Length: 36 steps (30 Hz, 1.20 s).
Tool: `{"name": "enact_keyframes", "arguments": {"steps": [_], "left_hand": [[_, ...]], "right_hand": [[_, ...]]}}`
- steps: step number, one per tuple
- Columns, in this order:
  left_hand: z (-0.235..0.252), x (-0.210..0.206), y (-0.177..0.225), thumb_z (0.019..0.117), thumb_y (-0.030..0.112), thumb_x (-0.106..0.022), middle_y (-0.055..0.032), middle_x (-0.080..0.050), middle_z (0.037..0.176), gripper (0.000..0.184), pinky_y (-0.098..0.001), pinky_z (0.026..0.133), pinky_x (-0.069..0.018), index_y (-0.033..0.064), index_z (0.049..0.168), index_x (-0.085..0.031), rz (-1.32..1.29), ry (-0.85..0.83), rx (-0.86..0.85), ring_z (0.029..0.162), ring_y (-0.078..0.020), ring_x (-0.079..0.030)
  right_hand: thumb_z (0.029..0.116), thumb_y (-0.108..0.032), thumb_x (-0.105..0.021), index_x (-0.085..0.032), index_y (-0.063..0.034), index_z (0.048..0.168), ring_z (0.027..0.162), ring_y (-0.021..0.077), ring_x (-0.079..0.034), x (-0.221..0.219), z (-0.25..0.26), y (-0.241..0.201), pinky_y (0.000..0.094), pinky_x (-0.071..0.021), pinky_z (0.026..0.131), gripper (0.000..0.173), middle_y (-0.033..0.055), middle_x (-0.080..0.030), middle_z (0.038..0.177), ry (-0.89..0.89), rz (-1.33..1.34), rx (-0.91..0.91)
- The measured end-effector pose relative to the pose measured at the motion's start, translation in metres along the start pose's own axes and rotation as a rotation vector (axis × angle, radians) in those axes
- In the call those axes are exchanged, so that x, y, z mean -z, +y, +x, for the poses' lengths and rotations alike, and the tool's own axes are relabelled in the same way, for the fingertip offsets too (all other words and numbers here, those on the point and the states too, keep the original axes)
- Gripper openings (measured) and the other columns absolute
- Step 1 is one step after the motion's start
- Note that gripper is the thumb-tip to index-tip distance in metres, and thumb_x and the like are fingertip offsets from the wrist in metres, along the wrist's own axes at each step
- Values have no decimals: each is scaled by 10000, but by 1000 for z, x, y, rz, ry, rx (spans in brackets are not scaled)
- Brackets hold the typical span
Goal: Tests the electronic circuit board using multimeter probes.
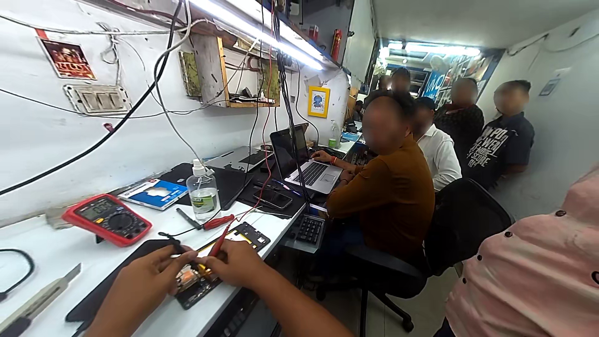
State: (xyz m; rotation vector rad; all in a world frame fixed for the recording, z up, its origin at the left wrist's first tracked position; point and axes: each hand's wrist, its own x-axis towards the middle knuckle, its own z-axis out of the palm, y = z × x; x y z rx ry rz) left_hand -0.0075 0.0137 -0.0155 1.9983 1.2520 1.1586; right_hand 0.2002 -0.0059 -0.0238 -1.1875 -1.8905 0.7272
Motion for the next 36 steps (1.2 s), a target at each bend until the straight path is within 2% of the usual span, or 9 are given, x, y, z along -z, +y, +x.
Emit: {"name": "enact_keyframes", "arguments": {"steps": [4, 10, 16, 19, 29, 36], "left_hand": [[1, 0, -5, 972, 393, -652, -25, -692, 694, 264, -349, 414, -492, 142, 1017, -722, 2, -24, 7, 444, -152, -574], [2, 0, -2, 971, 407, -651, -9, -697, 693, 270, -338, 435, -502, 155, 1027, -730, 18, -44, 35, 460, -130, -587], [1, 4, 3, 991, 365, -653, -34, -711, 723, 272, -371, 483, -529, 111, 1061, -723, 20, -93, 61, 493, -152, -608], [0, 5, 5, 1000, 366, -646, -70, -715, 751, 309, -417, 523, -552, 78, 1085, -717, 12, -108, 56, 524, -188, -629], [1, 3, 1, 989, 420, -652, -48, -715, 726, 323, -396, 514, -552, 117, 1072, -728, 22, -107, 60, 509, -169, -626], [-1, 2, 1, 989, 390, -658, -41, -710, 716, 296, -375, 496, -541, 110, 1059, -724, 18, -95, 57, 504, -154, -622]], "right_hand": [[1037, -342, -616, -691, 14, 1032, 718, 195, -649, 0, 0, 0, 411, -546, 733, 364, 103, -675, 783, 8, 3, 11], [1037, -388, -598, -679, 4, 1009, 681, 195, -634, -3, 3, 8, 411, -540, 697, 402, 93, -649, 749, 19, 6, 40], [1036, -399, -600, -667, -4, 999, 647, 193, -610, -4, 2, 11, 407, -528, 662, 403, 81, -621, 718, 17, -4, 54], [1034, -391, -602, -671, -8, 1009, 662, 191, -630, -2, 1, 9, 410, -544, 674, 390, 84, -641, 738, 9, 4, 33], [1031, -420, -600, -674, -17, 994, 650, 180, -617, -4, 2, 14, 403, -535, 664, 411, 73, -634, 730, 11, -6, 22], [1032, -403, -602, -675, -19, 1001, 651, 172, -628, -4, 1, 14, 394, -543, 665, 392, 69, -642, 729, 14, 13, 45]]}}
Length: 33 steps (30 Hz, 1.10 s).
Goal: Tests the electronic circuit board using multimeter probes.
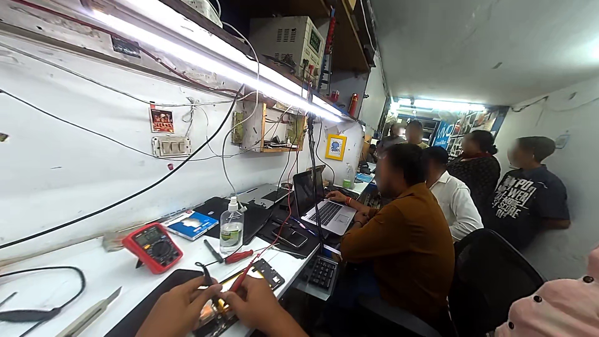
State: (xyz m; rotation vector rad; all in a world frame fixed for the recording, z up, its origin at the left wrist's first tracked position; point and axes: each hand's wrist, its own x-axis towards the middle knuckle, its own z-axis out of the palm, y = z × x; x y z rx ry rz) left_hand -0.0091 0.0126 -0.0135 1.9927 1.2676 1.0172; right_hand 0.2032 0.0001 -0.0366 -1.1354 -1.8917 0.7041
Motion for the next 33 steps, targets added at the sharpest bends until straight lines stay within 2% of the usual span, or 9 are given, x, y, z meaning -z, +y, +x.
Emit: {"name": "enact_keyframes", "arguments": {"steps": [9, 14, 25, 33], "left_hand": [[1, -1, -2, 974, 403, -670, -24, -701, 700, 293, -359, 475, -532, 127, 1051, -727, -8, 18, -1, 490, -141, -612], [1, 0, -1, 993, 387, -645, -48, -710, 727, 295, -407, 500, -548, 117, 1079, -725, 16, 1, -9, 507, -175, -625], [3, -3, -4, 977, 399, -660, -21, -697, 692, 276, -382, 478, -531, 144, 1054, -735, 28, 23, -17, 491, -152, -612], [4, -2, -5, 983, 390, -660, -33, -713, 729, 280, -367, 480, -541, 131, 1065, -728, 0, 10, 6, 501, -152, -622]], "right_hand": [[1030, -400, -607, -674, -17, 998, 636, 172, -603, -1, 1, 1, 387, -526, 652, 391, 66, -624, 718, 3, 9, -8], [1035, -380, -603, -673, -8, 1013, 640, 171, -618, 0, -1, -3, 385, -541, 651, 378, 73, -634, 732, 1, 36, -7], [1033, -387, -606, -677, -16, 1012, 655, 169, -631, 0, -1, -2, 384, -545, 667, 379, 72, -651, 741, 5, 35, -11], [1033, -399, -603, -674, -13, 1001, 663, 176, -632, 1, -1, -2, 394, -542, 670, 394, 74, -644, 738, 2, 11, -4]]}}
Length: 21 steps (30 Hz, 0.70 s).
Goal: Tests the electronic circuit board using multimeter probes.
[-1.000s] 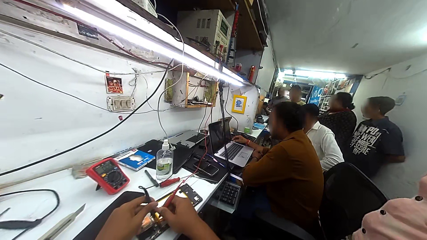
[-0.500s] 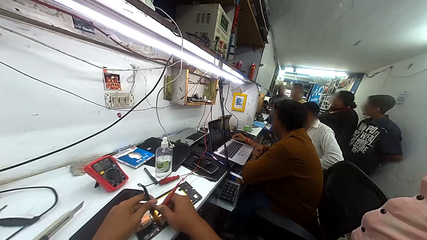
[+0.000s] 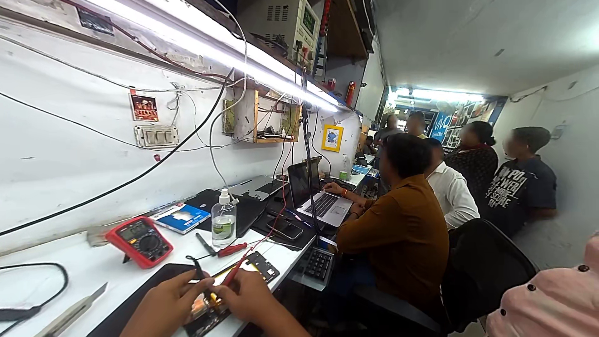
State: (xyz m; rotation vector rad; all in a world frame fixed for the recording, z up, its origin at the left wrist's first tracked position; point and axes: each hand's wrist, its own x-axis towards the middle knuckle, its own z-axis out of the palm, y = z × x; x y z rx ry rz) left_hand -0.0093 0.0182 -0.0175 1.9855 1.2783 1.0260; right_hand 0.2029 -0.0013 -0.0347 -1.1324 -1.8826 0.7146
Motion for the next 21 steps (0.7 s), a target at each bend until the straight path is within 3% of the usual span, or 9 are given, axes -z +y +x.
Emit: {"name": "enact_keyframes", "arguments": {"steps": [10, 21], "left_hand": [[-4, 3, 9, 994, 368, -646, -58, -725, 763, 290, -393, 495, -543, 102, 1081, -724, 20, -18, -6, 516, -167, -626], [-3, 2, 7, 983, 378, -657, -18, -734, 765, 271, -351, 472, -527, 127, 1059, -728, 2, -2, -12, 499, -134, -616]], "right_hand": [[1034, -370, -606, -681, 8, 1021, 703, 207, -647, 0, 1, 0, 425, -549, 711, 385, 105, -662, 772, 4, -13, 1], [1033, -383, -609, -671, 7, 1013, 672, 193, -626, -1, 2, 0, 405, -539, 686, 395, 91, -643, 746, 3, 6, -3]]}}
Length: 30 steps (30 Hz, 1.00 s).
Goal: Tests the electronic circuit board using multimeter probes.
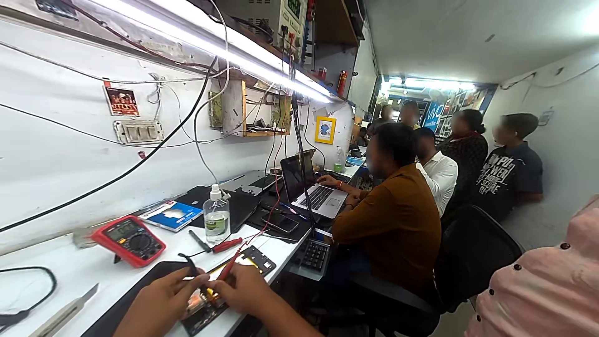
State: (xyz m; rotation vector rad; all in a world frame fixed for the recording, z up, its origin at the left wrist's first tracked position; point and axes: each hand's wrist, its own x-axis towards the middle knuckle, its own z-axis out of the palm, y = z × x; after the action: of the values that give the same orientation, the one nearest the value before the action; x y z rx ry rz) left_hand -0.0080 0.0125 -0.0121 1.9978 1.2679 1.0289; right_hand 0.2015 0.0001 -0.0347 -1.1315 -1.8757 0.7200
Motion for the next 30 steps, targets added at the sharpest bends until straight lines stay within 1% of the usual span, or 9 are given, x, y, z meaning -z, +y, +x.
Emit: {"name": "enact_keyframes", "arguments": {"steps": [5, 9, 13, 16, 20, 25, 30], "left_hand": [[0, 0, -3, 978, 378, -655, -14, -728, 740, 261, -341, 454, -523, 139, 1052, -729, -19, 10, -10, 483, -132, -612], [1, 0, -4, 983, 387, -647, -13, -730, 749, 269, -341, 453, -525, 141, 1056, -729, -10, 7, -17, 485, -132, -614], [1, -1, -5, 977, 393, -657, -11, -700, 693, 259, -342, 441, -509, 156, 1041, -737, -4, 28, -12, 464, -132, -592], [1, -3, -6, 975, 374, -656, -8, -702, 691, 244, -338, 436, -505, 149, 1028, -734, -6, 43, -7, 465, -129, -594], [1, -4, -2, 982, 390, -662, 1, -696, 694, 239, -353, 459, -525, 166, 1029, -733, 29, 51, 1, 481, -130, -603], [-1, -3, 7, 1004, 307, -666, 9, -692, 690, 153, -344, 480, -537, 170, 1018, -733, 42, 50, 36, 493, -127, -609], [-1, -2, 9, 1001, 316, -668, 17, -687, 682, 156, -331, 464, -519, 174, 1018, -731, 35, 48, 31, 483, -124, -596]], "right_hand": [[1035, -389, -601, -675, 4, 1031, 694, 198, -636, 2, 0, -2, 411, -543, 704, 400, 95, -655, 769, -16, -14, -24], [1034, -392, -604, -674, 0, 1021, 682, 192, -626, 2, 0, -3, 407, -535, 690, 399, 90, -644, 756, -11, -12, -16], [1034, -399, -601, -671, -3, 1010, 676, 189, -631, 1, 0, -2, 400, -542, 687, 403, 84, -643, 749, -14, -8, -25], [1032, -409, -603, -668, -6, 1013, 678, 186, -627, 1, 0, -3, 404, -535, 691, 409, 82, -641, 750, -17, -16, -36], [1029, -407, -607, -677, -12, 1009, 676, 180, -628, 0, 0, -1, 399, -540, 690, 402, 73, -642, 746, -1, -13, -27], [1025, -430, -607, -693, -31, 1006, 676, 157, -620, 3, 0, -1, 377, -537, 697, 409, 53, -640, 741, -10, -24, -53], [1027, -428, -605, -691, -38, 995, 670, 149, -613, 2, 0, 0, 368, -530, 693, 401, 47, -636, 738, -4, -23, -57]]}}
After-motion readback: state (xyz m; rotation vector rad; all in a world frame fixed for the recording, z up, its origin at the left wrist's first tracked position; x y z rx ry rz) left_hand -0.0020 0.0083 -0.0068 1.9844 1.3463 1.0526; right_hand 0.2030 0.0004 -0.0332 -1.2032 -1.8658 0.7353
